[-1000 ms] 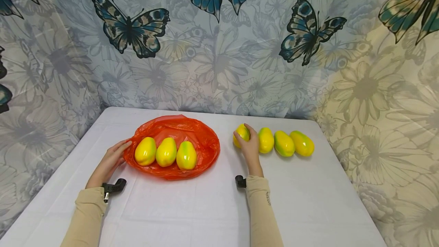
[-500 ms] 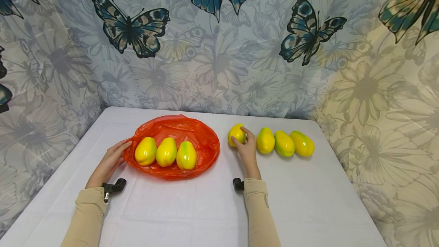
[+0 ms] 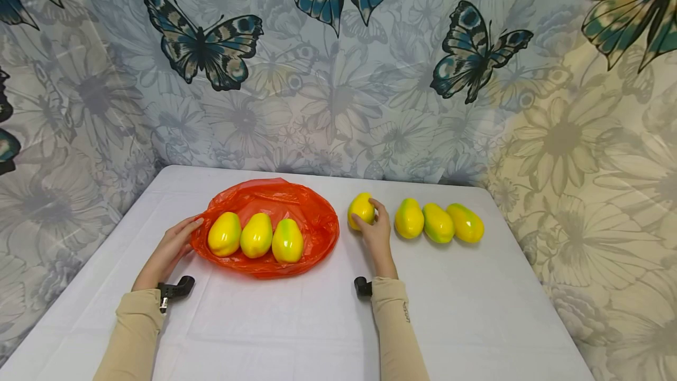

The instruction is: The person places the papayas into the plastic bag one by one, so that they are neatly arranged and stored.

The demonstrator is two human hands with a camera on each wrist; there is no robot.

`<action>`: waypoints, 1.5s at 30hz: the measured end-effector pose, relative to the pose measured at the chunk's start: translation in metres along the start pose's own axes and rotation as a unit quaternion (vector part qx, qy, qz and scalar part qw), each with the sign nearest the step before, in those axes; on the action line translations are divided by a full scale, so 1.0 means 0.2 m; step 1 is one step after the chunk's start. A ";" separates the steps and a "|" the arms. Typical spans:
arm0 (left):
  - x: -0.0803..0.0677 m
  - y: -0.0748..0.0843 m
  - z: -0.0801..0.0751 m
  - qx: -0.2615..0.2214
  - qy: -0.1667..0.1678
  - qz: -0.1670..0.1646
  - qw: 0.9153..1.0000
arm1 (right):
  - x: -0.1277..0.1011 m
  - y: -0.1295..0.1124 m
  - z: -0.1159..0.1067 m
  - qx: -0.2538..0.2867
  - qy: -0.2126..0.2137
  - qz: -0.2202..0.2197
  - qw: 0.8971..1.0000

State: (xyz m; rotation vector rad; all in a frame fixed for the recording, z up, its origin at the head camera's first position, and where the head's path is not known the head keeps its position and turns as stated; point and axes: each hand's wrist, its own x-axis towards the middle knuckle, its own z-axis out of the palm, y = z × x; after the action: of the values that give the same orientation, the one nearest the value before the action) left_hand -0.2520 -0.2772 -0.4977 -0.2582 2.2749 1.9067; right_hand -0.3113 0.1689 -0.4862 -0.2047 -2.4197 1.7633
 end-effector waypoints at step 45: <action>0.01 0.00 0.00 0.000 0.003 -0.010 1.000 | -0.19 -0.24 0.05 0.056 -0.049 -0.036 0.997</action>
State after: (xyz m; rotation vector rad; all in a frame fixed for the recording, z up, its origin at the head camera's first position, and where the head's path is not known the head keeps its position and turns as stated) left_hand -0.2545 -0.2764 -0.4988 -0.2845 2.2680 1.8981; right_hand -0.2765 0.1379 -0.4439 -0.0184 -2.3508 1.9124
